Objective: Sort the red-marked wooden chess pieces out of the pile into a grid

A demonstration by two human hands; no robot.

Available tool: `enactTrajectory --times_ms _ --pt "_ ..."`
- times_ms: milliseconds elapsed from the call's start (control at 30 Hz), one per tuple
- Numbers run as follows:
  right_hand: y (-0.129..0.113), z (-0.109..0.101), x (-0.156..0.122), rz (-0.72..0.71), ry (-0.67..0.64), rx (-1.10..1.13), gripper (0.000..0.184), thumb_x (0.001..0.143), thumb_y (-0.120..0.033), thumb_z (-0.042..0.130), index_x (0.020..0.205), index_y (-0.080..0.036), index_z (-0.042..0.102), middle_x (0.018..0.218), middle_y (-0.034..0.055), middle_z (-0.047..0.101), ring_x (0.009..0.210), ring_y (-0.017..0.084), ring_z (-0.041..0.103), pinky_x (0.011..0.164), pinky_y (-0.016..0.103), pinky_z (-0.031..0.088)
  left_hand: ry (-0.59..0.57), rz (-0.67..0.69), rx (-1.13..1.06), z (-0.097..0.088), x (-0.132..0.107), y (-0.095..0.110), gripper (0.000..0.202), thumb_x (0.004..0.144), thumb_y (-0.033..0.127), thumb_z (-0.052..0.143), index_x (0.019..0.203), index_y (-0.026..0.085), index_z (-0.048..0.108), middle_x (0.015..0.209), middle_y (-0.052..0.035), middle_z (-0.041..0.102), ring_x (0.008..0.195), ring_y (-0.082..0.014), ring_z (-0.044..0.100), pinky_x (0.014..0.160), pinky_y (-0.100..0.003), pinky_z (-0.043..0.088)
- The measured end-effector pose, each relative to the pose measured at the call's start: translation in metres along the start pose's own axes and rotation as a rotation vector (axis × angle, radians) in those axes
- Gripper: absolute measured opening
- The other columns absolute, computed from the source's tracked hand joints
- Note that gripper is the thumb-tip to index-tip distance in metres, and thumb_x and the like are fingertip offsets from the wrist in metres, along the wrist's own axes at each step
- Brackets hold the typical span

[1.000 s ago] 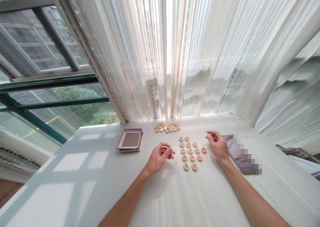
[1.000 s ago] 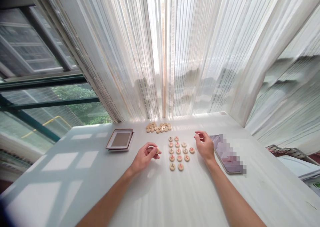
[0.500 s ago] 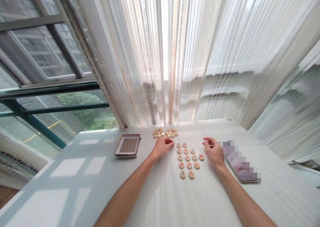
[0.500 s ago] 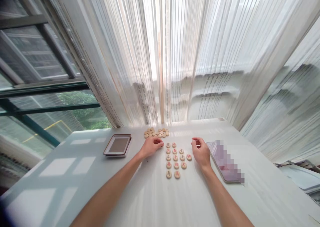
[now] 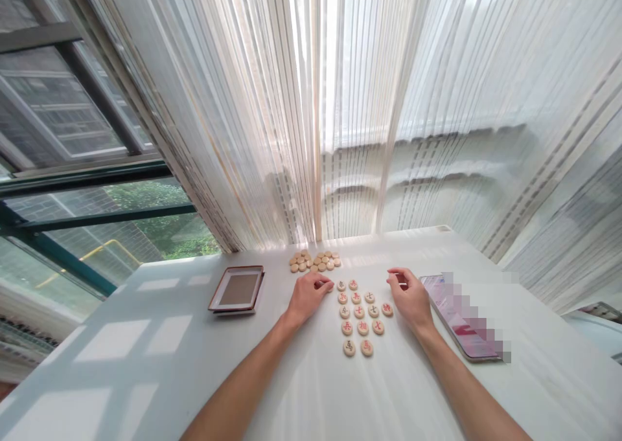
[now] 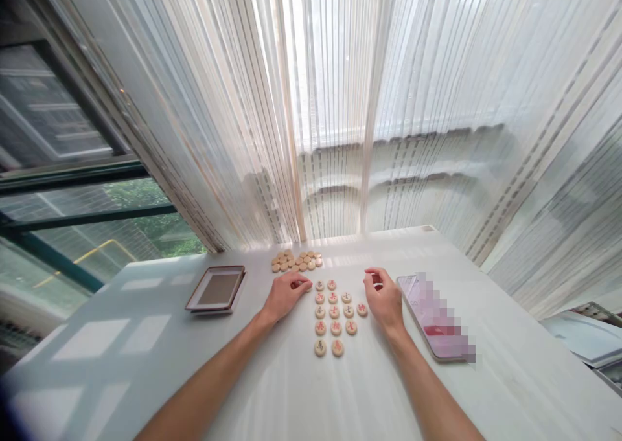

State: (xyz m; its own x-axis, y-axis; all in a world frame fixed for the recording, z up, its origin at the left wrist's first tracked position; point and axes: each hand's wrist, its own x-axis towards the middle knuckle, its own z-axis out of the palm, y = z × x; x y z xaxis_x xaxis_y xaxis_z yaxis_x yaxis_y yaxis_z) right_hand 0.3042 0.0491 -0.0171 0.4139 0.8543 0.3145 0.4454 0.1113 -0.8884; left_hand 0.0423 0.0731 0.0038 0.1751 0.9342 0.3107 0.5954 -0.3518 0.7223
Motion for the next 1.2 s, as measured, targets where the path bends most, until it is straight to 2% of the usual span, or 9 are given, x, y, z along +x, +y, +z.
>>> enactTrajectory --times_ms 133,233,333,633,800,900,967,1100,1200 --pt "0.001 0.0 0.0 -0.008 -0.006 -0.003 0.027 0.084 -0.041 0.056 0.095 -0.019 0.068 0.081 0.0071 0.075 0.073 0.023 0.07 0.066 0.031 0.052 0.052 0.034 -0.005 0.003 -0.006 0.001 0.023 0.088 0.037 0.059 0.095 0.021 0.075 0.09 -0.005 0.073 0.07 -0.0175 0.063 0.07 -0.03 0.05" --pt "0.002 -0.001 0.001 -0.001 -0.003 -0.007 0.026 0.084 -0.039 0.057 0.095 -0.019 0.068 0.082 0.0073 0.074 0.074 0.024 0.07 0.067 0.032 0.052 0.054 0.069 -0.005 0.004 -0.01 0.001 0.023 0.084 0.032 0.065 0.102 0.021 0.072 0.094 -0.0056 0.072 0.077 -0.0188 0.064 0.075 -0.031 0.052" --pt "0.003 -0.002 0.0 0.005 -0.008 -0.011 0.024 0.085 -0.038 0.056 0.096 -0.02 0.068 0.084 0.0067 0.074 0.077 0.023 0.07 0.07 0.032 0.051 0.042 0.102 -0.007 0.006 -0.013 -0.001 0.02 0.083 0.026 0.065 0.102 0.022 0.071 0.095 -0.0051 0.071 0.086 -0.0202 0.064 0.081 -0.032 0.052" --pt "0.004 -0.001 0.001 0.015 0.001 -0.006 0.026 0.085 -0.04 0.056 0.096 -0.019 0.067 0.085 0.0076 0.073 0.081 0.024 0.07 0.072 0.032 0.052 0.04 0.128 -0.003 0.007 -0.013 -0.003 0.022 0.084 0.021 0.065 0.105 0.021 0.069 0.096 -0.0048 0.07 0.089 -0.0208 0.063 0.086 -0.035 0.052" --pt "0.005 -0.001 0.001 0.01 0.004 -0.011 0.026 0.085 -0.04 0.056 0.097 -0.019 0.067 0.087 0.0074 0.073 0.081 0.024 0.07 0.072 0.033 0.052 0.044 0.123 -0.004 0.007 -0.016 -0.004 0.027 0.083 0.024 0.066 0.11 0.021 0.067 0.1 -0.006 0.069 0.088 -0.0198 0.064 0.082 -0.032 0.054" --pt "0.005 0.0 0.002 0.004 0.011 -0.011 0.027 0.083 -0.041 0.057 0.096 -0.019 0.068 0.087 0.0077 0.073 0.081 0.024 0.07 0.071 0.033 0.052 0.043 0.15 0.043 -0.002 -0.016 -0.01 0.029 0.084 0.028 0.066 0.112 0.022 0.065 0.106 -0.0054 0.069 0.086 -0.0179 0.066 0.075 -0.028 0.056" --pt "0.004 0.0 0.002 0.001 0.014 -0.011 0.028 0.083 -0.041 0.057 0.096 -0.019 0.068 0.086 0.0078 0.073 0.08 0.024 0.07 0.071 0.033 0.052 0.081 0.177 0.162 -0.015 -0.012 -0.018 0.026 0.086 0.029 0.063 0.111 0.023 0.064 0.105 -0.0046 0.07 0.088 -0.0185 0.066 0.076 -0.029 0.056" --pt "0.004 0.0 0.002 -0.004 0.017 -0.018 0.028 0.083 -0.041 0.056 0.095 -0.019 0.068 0.085 0.0076 0.074 0.079 0.024 0.07 0.071 0.034 0.052 0.173 0.168 0.263 -0.043 -0.001 -0.037 0.03 0.09 0.021 0.055 0.12 0.02 0.062 0.12 -0.0109 0.066 0.117 -0.0281 0.056 0.103 -0.045 0.043" --pt "0.005 -0.001 0.002 -0.009 0.017 -0.027 0.028 0.083 -0.041 0.055 0.095 -0.019 0.068 0.085 0.007 0.074 0.079 0.024 0.07 0.072 0.034 0.052 0.165 0.187 0.384 -0.052 -0.002 -0.045 0.036 0.089 0.02 0.057 0.125 0.017 0.06 0.131 -0.0136 0.061 0.125 -0.0309 0.051 0.107 -0.048 0.037"
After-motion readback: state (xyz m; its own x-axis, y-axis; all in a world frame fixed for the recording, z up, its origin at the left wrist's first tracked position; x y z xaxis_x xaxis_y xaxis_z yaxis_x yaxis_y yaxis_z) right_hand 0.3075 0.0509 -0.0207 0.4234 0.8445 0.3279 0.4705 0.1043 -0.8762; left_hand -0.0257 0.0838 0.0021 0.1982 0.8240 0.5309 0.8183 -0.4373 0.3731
